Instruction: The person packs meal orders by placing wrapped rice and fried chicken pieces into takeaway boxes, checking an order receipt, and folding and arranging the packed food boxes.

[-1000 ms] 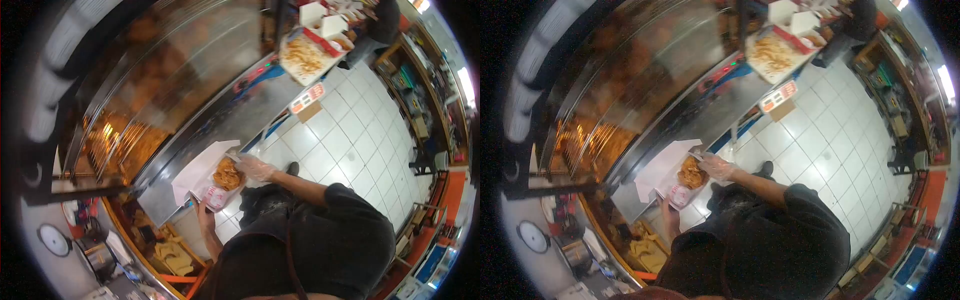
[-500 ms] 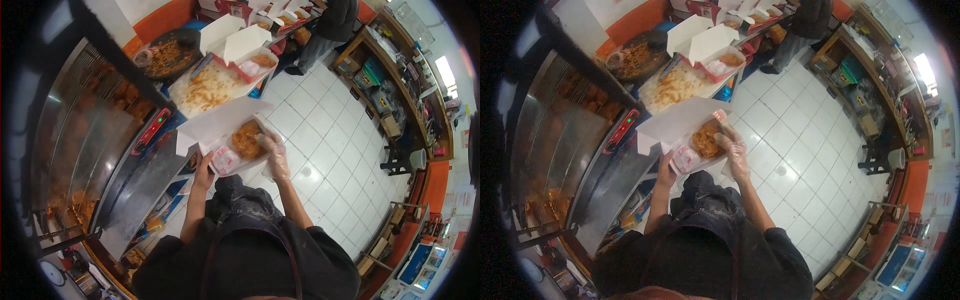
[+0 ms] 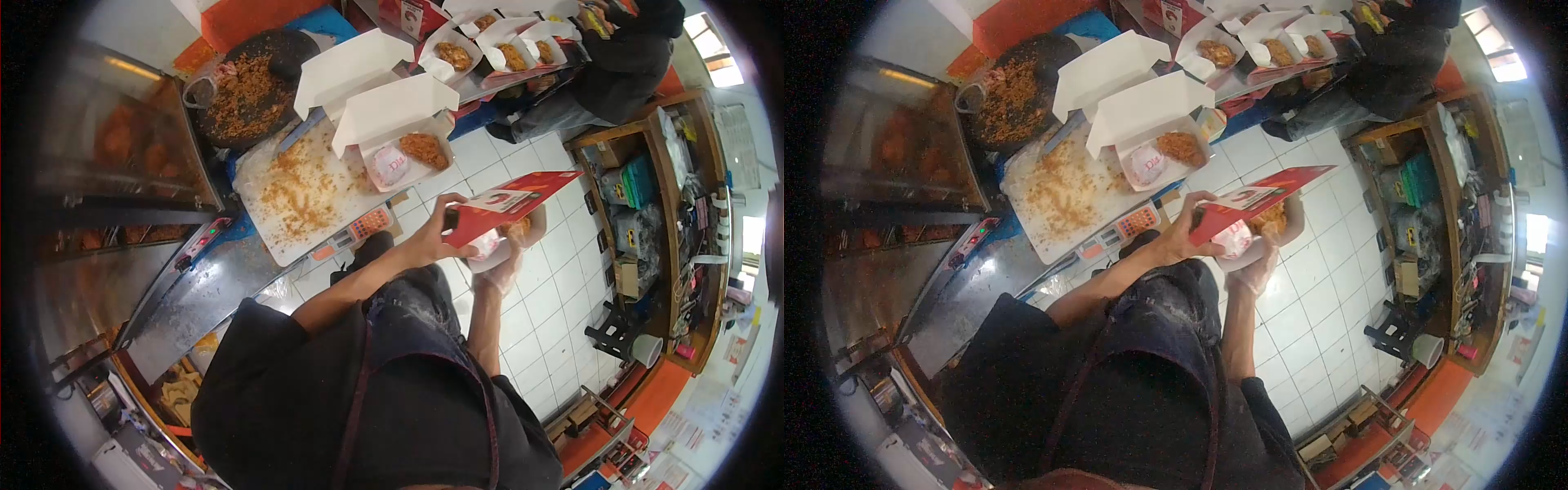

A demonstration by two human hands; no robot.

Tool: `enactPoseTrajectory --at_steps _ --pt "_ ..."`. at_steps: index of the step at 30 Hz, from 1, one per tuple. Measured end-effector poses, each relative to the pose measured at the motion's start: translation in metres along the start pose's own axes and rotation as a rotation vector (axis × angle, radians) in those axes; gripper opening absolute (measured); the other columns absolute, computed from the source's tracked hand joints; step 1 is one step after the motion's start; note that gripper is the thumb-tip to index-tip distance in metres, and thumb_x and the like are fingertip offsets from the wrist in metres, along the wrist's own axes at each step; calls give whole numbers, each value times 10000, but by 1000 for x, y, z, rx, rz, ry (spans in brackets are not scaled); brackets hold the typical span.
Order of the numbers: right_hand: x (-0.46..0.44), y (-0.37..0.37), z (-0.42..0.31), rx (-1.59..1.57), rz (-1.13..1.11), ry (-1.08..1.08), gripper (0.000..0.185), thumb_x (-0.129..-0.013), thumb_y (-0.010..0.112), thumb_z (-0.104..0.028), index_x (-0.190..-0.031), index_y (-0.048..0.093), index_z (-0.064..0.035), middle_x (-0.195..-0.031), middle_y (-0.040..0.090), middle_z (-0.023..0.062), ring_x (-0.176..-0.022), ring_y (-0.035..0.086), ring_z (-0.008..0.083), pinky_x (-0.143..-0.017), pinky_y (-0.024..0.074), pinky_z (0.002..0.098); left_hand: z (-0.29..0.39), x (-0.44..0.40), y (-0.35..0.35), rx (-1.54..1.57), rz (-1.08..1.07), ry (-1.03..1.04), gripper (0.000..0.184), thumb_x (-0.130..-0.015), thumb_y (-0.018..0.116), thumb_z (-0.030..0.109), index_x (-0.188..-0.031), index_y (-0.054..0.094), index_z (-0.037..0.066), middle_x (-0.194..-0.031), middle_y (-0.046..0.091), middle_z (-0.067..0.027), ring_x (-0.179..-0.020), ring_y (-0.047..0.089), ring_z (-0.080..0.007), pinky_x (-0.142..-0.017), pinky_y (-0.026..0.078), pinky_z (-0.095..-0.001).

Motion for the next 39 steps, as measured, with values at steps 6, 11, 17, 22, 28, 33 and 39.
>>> enactPoseTrajectory --at_steps 6,11,17,22,28,33,39 --pt "-112 -44 -22 16 75 -25 641 -944 569 -529 -1362 446 -59 -1250 598 130 -1069 640 278 -848 585 423 -17 -87 20 -5 -123 -80 987 -732 894 278 -1451 229 160 -1356 415 -139 -1222 510 -234 -999 482 -405" --pt "-204 -39 -57 24 114 2 636 -937 585 -515 -1364 445 -66 -1271 590 120 -1101 628 284 -853 581 429 -21 -163 -6 3 101 -51 905 -703 884 211 -1445 373 121 -1471 329 -90 -1267 493 -261 -1000 491 -434" --pt "-312 -15 -99 -25 21 21 619 -854 599 -341 -1384 446 -61 -1284 560 124 -1171 575 291 -967 512 463 -23 -238 -63 -90 495 -60 568 -853 760 124 -1330 458 64 -1331 513 -84 -1133 578 -207 -845 525 -324" --pt "-404 35 -108 -117 -33 86 590 -891 605 -342 -1377 436 -54 -1310 548 99 -1195 566 276 -981 502 430 -27 -260 -102 -188 816 -113 303 -947 663 148 -1216 555 61 -1220 580 -52 -981 617 -136 -821 533 -305" --pt "-482 117 -83 -198 -2 131 399 -914 566 -248 -1247 546 -29 -1144 639 89 -1035 654 245 -891 550 383 -30 -263 -89 -118 898 -124 320 -955 652 154 -1239 536 61 -1221 581 -56 -1033 629 -159 -836 537 -305" --pt "-514 156 -70 49 -2 81 376 -925 571 -278 -1225 525 -56 -1112 629 91 -977 647 246 -775 561 394 -33 -241 -89 -111 973 -117 358 -934 665 159 -1241 526 40 -1243 573 -109 -945 609 -163 -794 537 -309" --pt "-548 164 -34 335 -126 112 542 -949 520 -331 -1378 422 -14 -1140 625 122 -953 646 240 -747 532 319 -29 -215 -93 -100 1046 -115 359 -932 664 168 -1238 529 39 -1234 586 -109 -958 605 -167 -796 522 -303"
Point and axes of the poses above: each hand's wrist, its own x-axis away from the middle knuckle, its own y-axis out of the palm, z = x × y, the point moved 10 cm from there along -x, towards the middle knuckle
